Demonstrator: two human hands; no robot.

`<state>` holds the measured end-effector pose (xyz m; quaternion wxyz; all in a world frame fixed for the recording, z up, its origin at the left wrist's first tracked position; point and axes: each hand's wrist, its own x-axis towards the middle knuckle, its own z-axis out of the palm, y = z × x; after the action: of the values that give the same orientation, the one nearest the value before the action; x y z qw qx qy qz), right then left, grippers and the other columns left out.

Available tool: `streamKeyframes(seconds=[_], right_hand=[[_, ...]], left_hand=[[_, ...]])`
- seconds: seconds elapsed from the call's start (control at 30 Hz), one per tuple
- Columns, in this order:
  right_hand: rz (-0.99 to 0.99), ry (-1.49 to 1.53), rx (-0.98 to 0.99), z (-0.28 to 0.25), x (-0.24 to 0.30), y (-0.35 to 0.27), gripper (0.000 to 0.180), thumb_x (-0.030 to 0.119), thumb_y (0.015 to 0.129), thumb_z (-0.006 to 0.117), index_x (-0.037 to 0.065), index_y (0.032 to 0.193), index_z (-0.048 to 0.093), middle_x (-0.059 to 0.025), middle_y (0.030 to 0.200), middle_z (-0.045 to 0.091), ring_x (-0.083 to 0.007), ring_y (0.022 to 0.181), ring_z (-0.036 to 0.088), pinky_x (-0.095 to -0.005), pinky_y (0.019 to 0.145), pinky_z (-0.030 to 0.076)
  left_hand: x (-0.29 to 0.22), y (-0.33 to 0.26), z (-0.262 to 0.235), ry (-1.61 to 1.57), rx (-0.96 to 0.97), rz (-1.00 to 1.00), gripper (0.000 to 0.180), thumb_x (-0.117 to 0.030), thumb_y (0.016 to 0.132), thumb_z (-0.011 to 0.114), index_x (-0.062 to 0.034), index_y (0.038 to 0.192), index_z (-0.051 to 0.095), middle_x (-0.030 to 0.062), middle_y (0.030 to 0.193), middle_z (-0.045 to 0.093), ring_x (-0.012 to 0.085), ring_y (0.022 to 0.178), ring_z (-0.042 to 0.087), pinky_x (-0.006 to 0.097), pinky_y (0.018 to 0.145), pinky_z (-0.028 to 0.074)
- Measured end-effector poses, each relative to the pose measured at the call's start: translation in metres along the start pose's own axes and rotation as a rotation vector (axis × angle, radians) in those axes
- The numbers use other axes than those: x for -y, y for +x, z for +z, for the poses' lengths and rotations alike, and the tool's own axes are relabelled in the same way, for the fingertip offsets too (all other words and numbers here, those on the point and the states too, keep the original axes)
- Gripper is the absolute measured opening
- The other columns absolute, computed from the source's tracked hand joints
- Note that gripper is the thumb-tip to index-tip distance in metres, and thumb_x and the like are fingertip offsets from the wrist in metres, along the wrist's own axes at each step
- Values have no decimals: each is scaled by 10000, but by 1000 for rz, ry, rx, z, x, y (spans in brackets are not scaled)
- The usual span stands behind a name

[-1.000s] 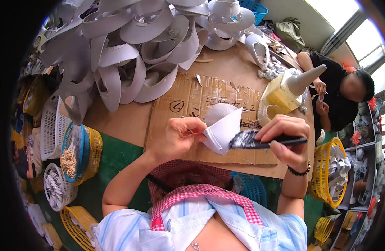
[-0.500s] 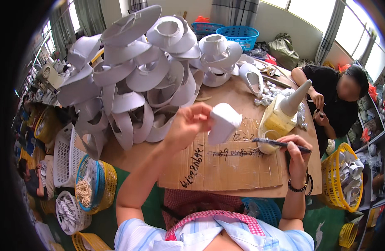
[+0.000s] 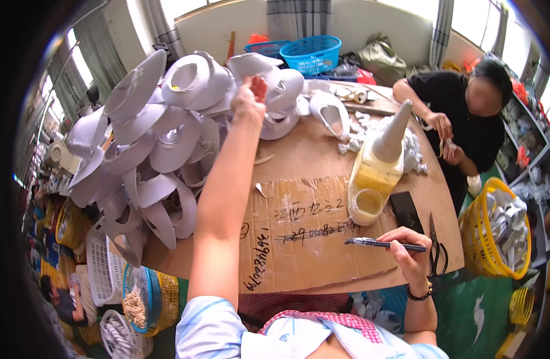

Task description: The person applies glue to shoe uppers using a brush dipped into a glue container.

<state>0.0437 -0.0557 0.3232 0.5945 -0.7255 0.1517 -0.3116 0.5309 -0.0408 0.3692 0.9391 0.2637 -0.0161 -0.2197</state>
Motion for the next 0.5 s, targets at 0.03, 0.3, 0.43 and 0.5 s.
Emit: streamKeyframes(seconds=[0.03,0.3,0.43,0.5], right_hand=[[0,-4,7,-4,-2,0,151,34,820,587,-72,875,680,-123,854,700,-125,762,640,-240,724,499],[-17,38,0,-4,-17,9,152,36,803,593,-74,858,683,-128,842,702,-116,737,633,-233,679,496],[-50,27,67,10,-6,8,154,44,812,597,-70,862,687,-106,808,699,-85,687,606,-213,624,473],[-48,-26,38,8,-5,0,156,56,816,603,-63,861,694,-86,786,691,-71,654,586,-203,587,455]], left_hand=[[0,-9,3,36,-9,37,204,-198,969,549,-4,939,603,120,870,679,241,699,683,351,621,615],[98,-100,-19,1367,622,71,294,-199,861,678,-19,1083,610,143,1046,652,191,799,679,318,632,565],[200,-56,-65,1696,832,627,668,-129,813,646,-4,1405,363,267,1306,523,379,1264,473,397,1090,360],[208,-63,-49,1769,763,362,561,-147,815,671,-20,1328,482,233,1250,568,354,1219,506,400,1048,392]])
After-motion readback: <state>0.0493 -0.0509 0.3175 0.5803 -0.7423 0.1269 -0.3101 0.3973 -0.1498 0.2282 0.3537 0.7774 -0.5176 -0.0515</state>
